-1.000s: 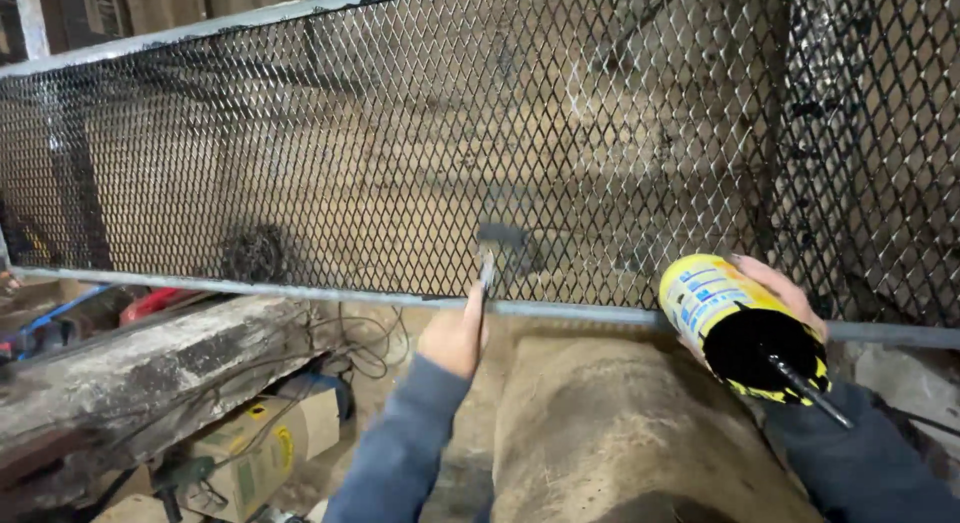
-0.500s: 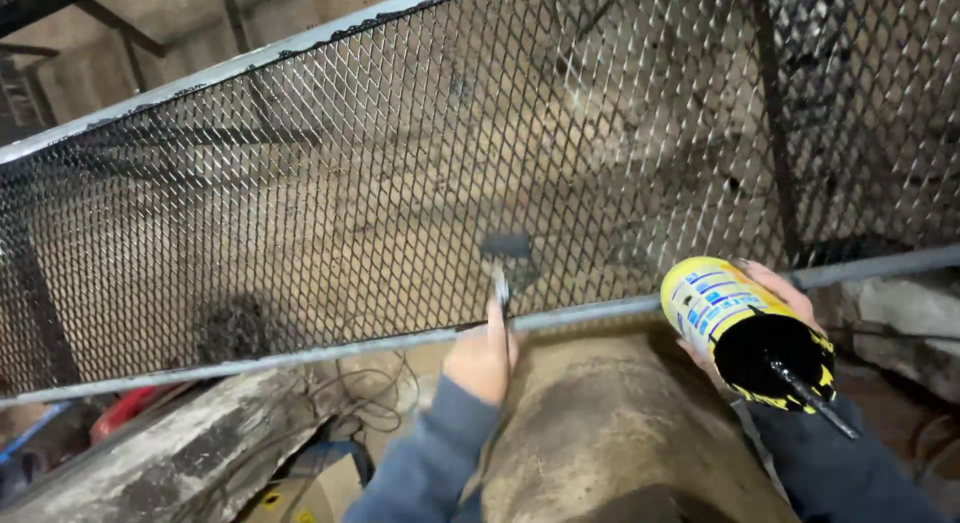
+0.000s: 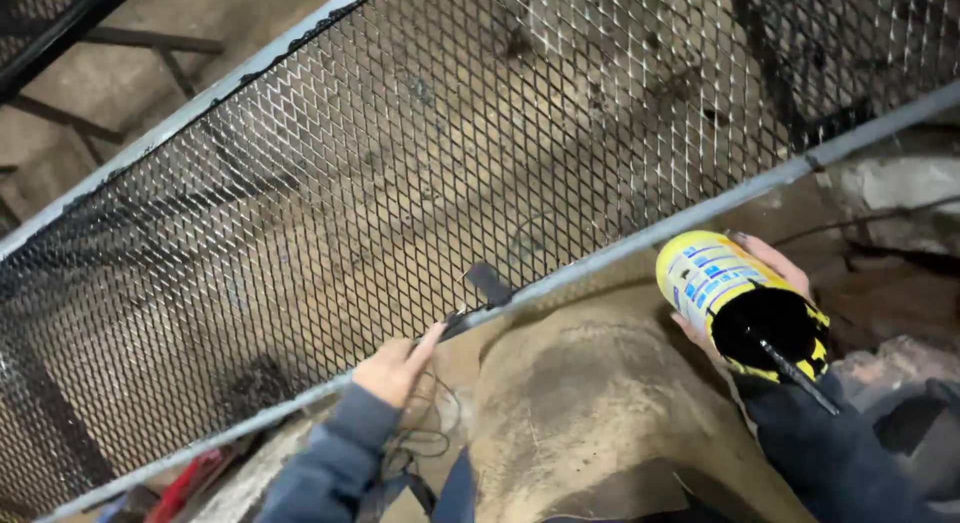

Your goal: Painting a metal mesh panel using a small roller and black paint.

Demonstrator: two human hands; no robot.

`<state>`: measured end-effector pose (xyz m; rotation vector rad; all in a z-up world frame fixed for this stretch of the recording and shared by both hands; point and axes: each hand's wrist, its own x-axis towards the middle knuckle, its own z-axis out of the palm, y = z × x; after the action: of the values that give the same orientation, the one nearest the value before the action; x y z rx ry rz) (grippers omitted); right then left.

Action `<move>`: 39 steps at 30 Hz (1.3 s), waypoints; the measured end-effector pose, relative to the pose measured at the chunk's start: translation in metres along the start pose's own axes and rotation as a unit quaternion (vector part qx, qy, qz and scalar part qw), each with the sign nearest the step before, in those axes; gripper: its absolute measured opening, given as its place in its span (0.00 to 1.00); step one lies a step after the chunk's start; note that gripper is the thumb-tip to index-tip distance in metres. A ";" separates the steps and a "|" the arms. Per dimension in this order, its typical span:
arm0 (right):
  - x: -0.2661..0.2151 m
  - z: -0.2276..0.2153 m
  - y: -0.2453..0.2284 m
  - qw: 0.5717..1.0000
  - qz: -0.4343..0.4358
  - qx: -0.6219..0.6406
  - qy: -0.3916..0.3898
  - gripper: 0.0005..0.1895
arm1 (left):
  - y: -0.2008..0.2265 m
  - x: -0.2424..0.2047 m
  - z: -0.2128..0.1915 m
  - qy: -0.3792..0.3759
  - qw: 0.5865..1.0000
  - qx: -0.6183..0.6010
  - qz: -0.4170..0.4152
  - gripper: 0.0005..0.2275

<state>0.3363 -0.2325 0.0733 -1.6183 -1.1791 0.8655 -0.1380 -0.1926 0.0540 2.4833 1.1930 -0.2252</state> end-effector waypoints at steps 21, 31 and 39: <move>-0.016 -0.059 0.079 0.554 0.583 0.587 -0.092 0.45 | 0.012 0.075 -0.027 -0.001 0.990 0.072 0.125 0.28; -0.016 -0.067 0.080 0.578 0.619 0.531 -0.014 0.41 | 0.048 0.126 -0.033 0.055 0.979 0.054 0.191 0.31; -0.018 -0.079 0.068 0.561 0.585 0.586 0.010 0.36 | 0.074 0.158 -0.026 0.055 0.979 0.063 0.185 0.27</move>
<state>0.4235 -0.2790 0.0353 -0.9478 0.8107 1.8406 0.0190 -0.1109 0.0499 2.8033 0.7508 -0.0641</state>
